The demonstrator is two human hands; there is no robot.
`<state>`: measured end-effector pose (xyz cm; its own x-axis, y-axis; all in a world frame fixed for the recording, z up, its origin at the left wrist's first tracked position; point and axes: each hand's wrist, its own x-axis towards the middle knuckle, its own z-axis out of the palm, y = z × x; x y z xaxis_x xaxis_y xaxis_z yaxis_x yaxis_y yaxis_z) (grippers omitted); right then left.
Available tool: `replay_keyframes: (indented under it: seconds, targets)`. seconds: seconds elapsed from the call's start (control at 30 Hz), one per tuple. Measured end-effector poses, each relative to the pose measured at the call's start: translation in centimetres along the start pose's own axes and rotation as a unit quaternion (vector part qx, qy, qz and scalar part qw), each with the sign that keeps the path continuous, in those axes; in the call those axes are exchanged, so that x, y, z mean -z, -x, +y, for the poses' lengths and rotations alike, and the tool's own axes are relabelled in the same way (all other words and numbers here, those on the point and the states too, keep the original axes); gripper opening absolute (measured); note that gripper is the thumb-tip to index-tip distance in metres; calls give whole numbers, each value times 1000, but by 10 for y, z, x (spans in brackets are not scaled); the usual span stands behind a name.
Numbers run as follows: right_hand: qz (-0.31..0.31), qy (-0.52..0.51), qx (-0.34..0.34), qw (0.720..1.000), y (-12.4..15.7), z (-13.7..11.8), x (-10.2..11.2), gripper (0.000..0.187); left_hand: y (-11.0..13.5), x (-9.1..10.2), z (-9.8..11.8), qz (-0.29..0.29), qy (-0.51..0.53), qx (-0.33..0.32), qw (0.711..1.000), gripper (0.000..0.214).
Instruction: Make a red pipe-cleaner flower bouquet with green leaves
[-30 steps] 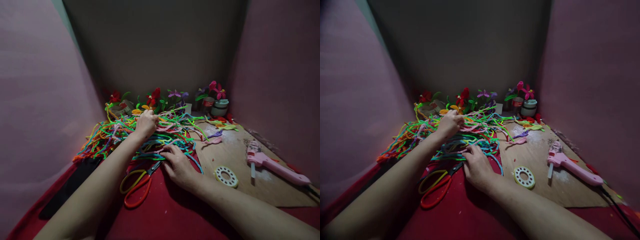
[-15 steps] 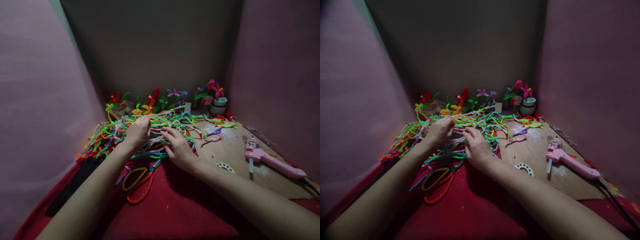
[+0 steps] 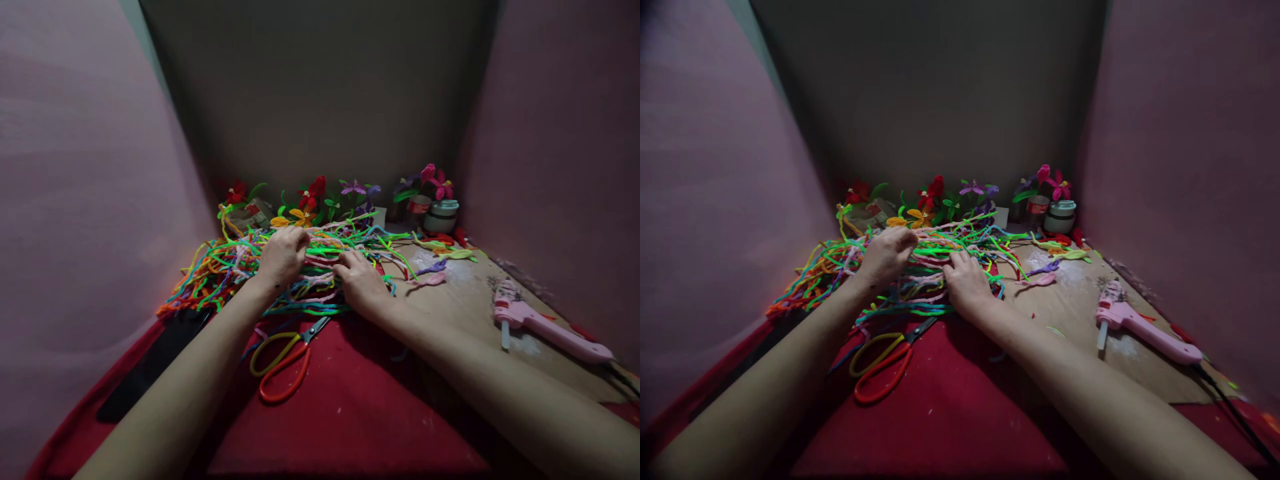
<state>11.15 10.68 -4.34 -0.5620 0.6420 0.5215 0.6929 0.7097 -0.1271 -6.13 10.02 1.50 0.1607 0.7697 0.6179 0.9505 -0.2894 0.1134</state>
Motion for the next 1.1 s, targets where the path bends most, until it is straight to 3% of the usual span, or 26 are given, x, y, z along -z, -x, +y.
replay_keyframes:
  seconds: [0.17,0.27,0.33,0.43,0.53,0.6,0.73,0.83,0.9,1.0,1.1]
  targets:
    - [-21,-5,-2,1000,-1,2,-3,29,-4,13,-7,58,47,37,997,12]
    - [-27,-14,-11,999,-4,4,-1,33,-5,25,-11,55,156,84,983,9]
    - [-23,-19,-24,999,-6,4,2,38,-6,32,-11,56,290,126,947,5]
    - [-13,-19,-42,999,-10,1,5,52,-7,38,-7,88,465,167,865,7]
    - [-34,0,-50,998,-16,-2,3,61,-9,41,0,80,572,184,795,12]
    - [-48,9,-51,997,-19,-4,1,57,-10,43,5,72,603,191,772,14]
    - [-37,7,-43,998,-18,-7,8,55,-5,47,14,74,567,205,794,13]
    - [32,-65,-48,996,-12,-11,22,45,4,47,21,39,544,207,812,12]
    - [101,-216,-70,969,-7,-13,32,38,12,44,27,3,548,205,811,13]
    - [155,-456,-97,871,-1,-18,45,36,23,39,42,-47,552,208,806,16]
    - [172,-580,-116,788,4,-18,54,29,32,33,57,-115,545,214,802,19]
